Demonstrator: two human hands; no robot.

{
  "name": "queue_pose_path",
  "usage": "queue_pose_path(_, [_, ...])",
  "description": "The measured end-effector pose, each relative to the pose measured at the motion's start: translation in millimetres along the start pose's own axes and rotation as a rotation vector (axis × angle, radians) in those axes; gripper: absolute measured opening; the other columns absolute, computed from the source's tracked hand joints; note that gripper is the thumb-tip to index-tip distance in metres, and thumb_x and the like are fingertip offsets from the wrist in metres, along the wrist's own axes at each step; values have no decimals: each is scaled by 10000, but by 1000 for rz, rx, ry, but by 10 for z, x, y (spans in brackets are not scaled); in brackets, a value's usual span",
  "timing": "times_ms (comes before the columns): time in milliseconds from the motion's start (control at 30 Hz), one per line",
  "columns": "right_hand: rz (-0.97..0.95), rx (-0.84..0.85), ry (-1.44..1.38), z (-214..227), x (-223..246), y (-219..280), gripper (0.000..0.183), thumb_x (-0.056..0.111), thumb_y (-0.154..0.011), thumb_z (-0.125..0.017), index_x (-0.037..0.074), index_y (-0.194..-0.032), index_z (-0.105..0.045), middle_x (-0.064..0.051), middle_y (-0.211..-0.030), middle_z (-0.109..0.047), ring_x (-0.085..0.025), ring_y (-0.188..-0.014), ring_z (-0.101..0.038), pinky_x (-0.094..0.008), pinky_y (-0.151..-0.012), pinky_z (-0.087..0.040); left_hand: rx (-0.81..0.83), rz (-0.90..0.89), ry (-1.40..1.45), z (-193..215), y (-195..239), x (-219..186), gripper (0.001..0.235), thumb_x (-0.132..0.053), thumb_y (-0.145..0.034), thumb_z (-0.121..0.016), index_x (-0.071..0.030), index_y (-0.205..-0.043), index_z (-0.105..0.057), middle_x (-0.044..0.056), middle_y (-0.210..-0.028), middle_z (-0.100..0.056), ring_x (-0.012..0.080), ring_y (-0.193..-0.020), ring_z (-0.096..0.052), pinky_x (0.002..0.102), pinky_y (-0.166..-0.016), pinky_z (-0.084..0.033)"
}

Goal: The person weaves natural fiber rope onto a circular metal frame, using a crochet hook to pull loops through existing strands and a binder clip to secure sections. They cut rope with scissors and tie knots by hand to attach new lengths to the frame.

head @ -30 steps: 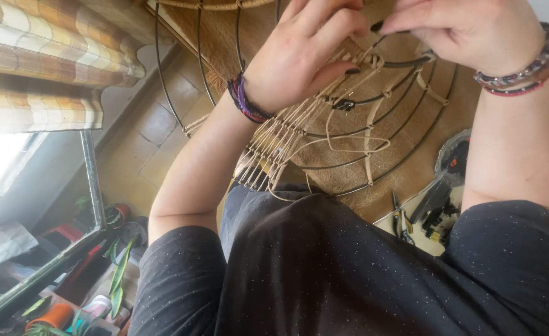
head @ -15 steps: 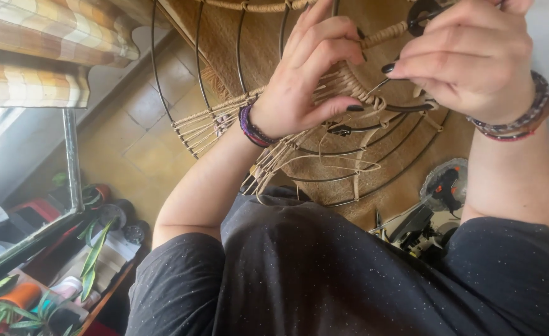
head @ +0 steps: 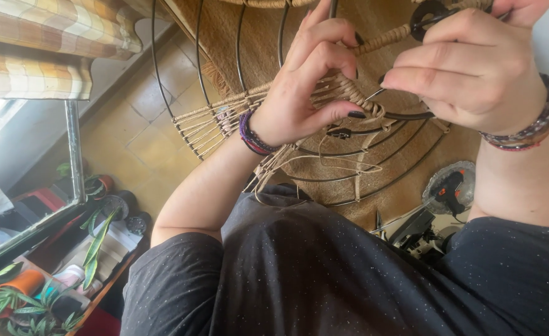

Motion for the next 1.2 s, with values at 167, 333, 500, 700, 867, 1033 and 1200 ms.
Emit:
queue_pose_path(167, [42,-18,-13,-5,-7,10,320,-17,-1125,-593,50,-1059,-898,-80,-1005,-817,-305,-883,-649,-330,-899,-468,-6,71,-33,-32,61,53,440,-516,-998,-544,-84,-1083,-544,145,-1240,-495,352,-1405,-356,611,-1252,-225])
queue_pose_path(333, [42,-12,-58,28,16,-50,275,-28,-1118,-616,3,-1054,-882,-112,-1005,-804,-316,-879,-646,-342,-796,-531,-25,79,-48,-21,47,13,459,-547,-989,-527,-96,-1068,-535,128,-1238,-497,366,-1458,-275,599,-1229,-249])
queue_pose_path(500, [-8,-14,-127,7,-12,-12,290,-69,-1113,-592,-16,-1088,-876,-146,-1028,-798,-339,-906,-627,-378,-810,-532,-29,113,-127,-13,78,24,476,-580,-964,-535,-118,-1073,-562,88,-1256,-518,352,-1476,-271,613,-1227,-258])
queue_pose_path(700, [-20,-55,-94,27,-14,16,258,-95,-1122,-637,-5,-1080,-875,-149,-1049,-809,-360,-921,-610,-433,-814,-529,88,21,83,52,-2,13,440,-434,-1061,-443,-25,-1139,-587,166,-1267,-505,297,-1292,-521,611,-1308,-184])
queue_pose_path(867, [-1,-53,-79,25,-4,-1,297,-90,-1124,-603,-21,-1057,-884,-149,-1018,-819,-344,-880,-601,-401,-804,-495,76,92,44,31,63,66,393,-468,-1054,-475,-100,-1147,-574,119,-1296,-503,335,-1444,-338,614,-1282,-212])
queue_pose_path(1033, [26,-47,-64,20,6,11,308,-104,-1110,-602,-18,-1060,-894,-140,-1016,-830,-340,-864,-601,-383,-793,-489,85,114,31,13,79,70,351,-434,-1068,-485,-105,-1152,-574,128,-1312,-497,370,-1483,-288,622,-1280,-212])
queue_pose_path(1200, [-19,-22,-56,4,-10,25,311,-77,-1123,-593,-2,-1084,-892,-126,-1026,-822,-331,-881,-614,-365,-825,-487,81,131,21,0,83,74,342,-428,-1060,-517,-100,-1142,-569,114,-1317,-500,366,-1504,-231,599,-1282,-207])
Point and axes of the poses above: each hand's wrist, its own y-axis away from the middle knuckle, its own z-axis out of the back of the hand, x = y × z, the point moved 8 cm from there along -y, towards the middle knuckle
